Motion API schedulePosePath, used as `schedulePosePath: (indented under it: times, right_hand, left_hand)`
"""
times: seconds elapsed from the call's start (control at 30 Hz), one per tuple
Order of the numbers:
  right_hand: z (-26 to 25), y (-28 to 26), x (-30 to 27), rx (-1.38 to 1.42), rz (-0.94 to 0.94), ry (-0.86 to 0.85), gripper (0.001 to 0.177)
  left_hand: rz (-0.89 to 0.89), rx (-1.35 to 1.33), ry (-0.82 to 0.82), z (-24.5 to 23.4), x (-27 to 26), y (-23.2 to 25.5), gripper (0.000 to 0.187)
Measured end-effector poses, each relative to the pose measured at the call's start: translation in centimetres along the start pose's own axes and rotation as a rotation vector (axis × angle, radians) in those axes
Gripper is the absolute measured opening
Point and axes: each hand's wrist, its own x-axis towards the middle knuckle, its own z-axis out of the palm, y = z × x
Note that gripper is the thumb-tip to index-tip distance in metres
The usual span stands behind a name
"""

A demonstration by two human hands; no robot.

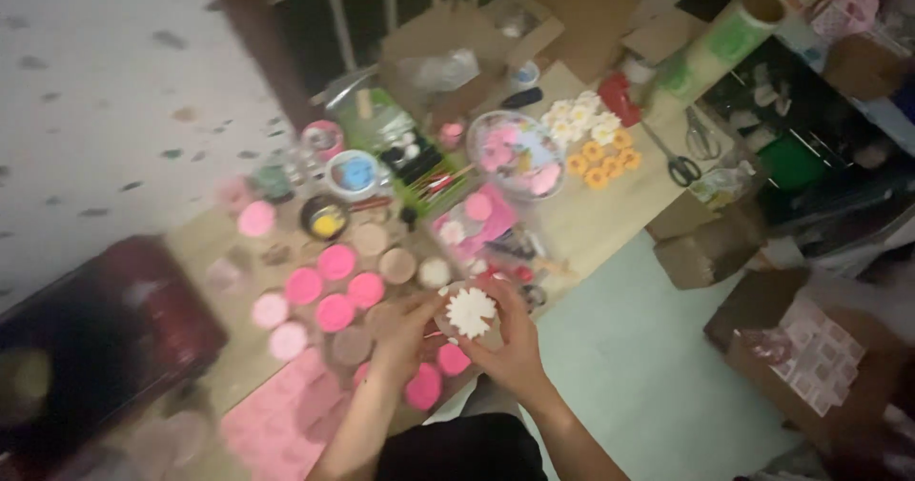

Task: Removing wax pieces from molds, trimming them with scissors, melting more wax on a stove, and mixing colored wax in a cup.

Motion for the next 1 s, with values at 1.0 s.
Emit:
schedulePosePath:
  times: [1.0]
  right_hand:
    - [-44.2,38.8,37.6,-0.019,0.739,0.486,0.02]
  left_hand:
    - [0.301,-0.141,0.84,4.7,2.4,-14.2,0.037]
